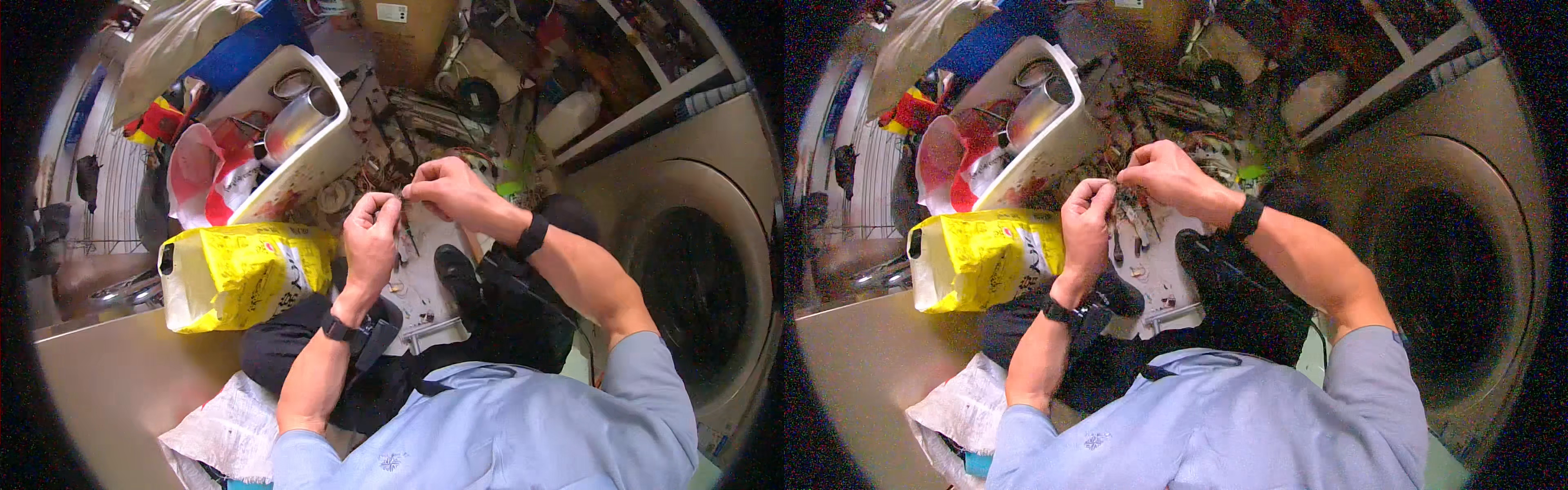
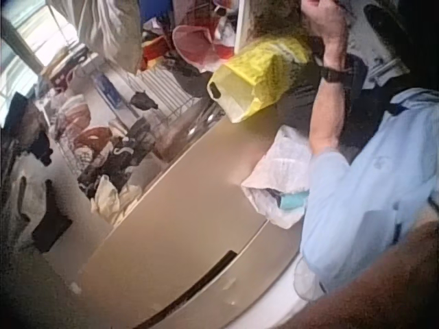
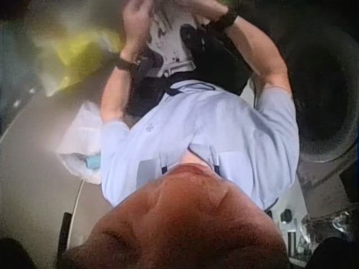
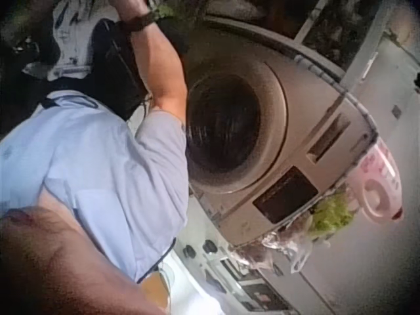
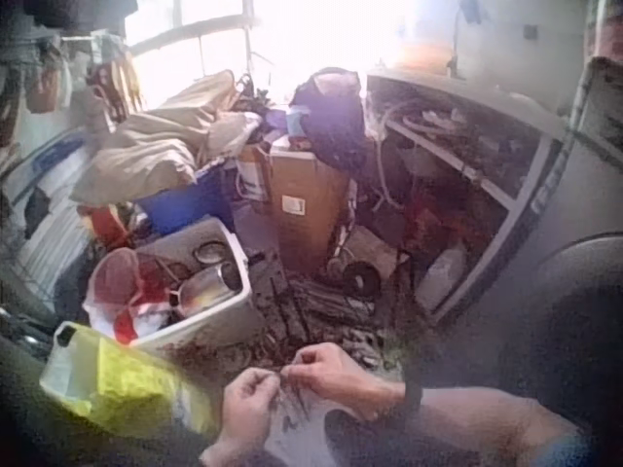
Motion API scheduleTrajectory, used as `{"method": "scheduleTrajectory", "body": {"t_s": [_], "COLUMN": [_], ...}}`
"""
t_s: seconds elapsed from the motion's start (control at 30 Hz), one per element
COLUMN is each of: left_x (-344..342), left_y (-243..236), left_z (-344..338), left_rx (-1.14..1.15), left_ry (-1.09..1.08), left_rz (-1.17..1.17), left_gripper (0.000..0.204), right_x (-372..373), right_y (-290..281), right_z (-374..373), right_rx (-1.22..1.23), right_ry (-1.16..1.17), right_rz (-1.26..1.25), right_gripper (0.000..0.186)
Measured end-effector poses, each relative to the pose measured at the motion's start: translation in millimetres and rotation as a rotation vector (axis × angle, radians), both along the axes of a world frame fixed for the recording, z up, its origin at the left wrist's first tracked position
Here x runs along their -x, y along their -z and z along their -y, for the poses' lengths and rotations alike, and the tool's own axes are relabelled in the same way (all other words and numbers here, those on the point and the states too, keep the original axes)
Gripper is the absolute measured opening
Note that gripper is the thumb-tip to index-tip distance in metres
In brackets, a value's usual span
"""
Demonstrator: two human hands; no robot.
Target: The person manipulates wires and small electronic components of a disassembled device on the floor, using wire cutters to strip and cut wires.
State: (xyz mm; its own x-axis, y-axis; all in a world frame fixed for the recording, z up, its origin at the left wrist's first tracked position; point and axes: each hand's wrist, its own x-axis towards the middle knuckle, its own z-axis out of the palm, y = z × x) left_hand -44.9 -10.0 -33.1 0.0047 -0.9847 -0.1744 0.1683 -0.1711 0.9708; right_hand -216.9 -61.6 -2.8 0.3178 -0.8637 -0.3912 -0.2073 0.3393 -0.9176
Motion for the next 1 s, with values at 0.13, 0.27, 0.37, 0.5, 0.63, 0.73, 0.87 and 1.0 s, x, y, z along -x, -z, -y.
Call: {"method": "scheduleTrajectory", "body": {"t_s": [0.13, 0.27, 0.37, 0.5, 0.63, 0.73, 0.87, 1.0], "left_x": [19, 18, 10, 39, 38, 44, 43, 48], "left_y": [24, 97, 197, 269, 336, 367, 408, 410], "left_z": [10, 24, 25, 29, 35, 41, 44, 49], "left_rx": [-0.045, -0.085, -0.271, -0.377, -0.453, -0.498, -0.451, -0.418], "left_ry": [-0.051, -0.018, -0.028, -0.008, 0.030, 0.083, 0.051, 0.040], "left_rz": [0.012, 0.156, 0.374, 0.506, 0.579, 0.653, 0.636, 0.659], "left_gripper": [0.013, 0.016, 0.021, 0.021, 0.023, 0.025, 0.025, 0.024], "right_x": [34, 97, 139, 168, 136, 125, 124, 114], "right_y": [-21, -14, 64, 246, 357, 388, 400, 368], "right_z": [29, 66, 74, 2, -52, -56, -44, -38], "right_rx": [0.126, 0.410, -0.008, 0.065, 0.026, -0.227, -0.502, -0.596], "right_ry": [-0.340, -0.511, -0.495, -0.592, -0.488, -0.214, 0.001, 0.154], "right_rz": [-0.335, -0.538, -0.434, -0.695, -0.748, -0.693, -0.306, -0.178], "right_gripper": [0.031, 0.030, 0.028, 0.032, 0.048, 0.051, 0.047, 0.042]}}
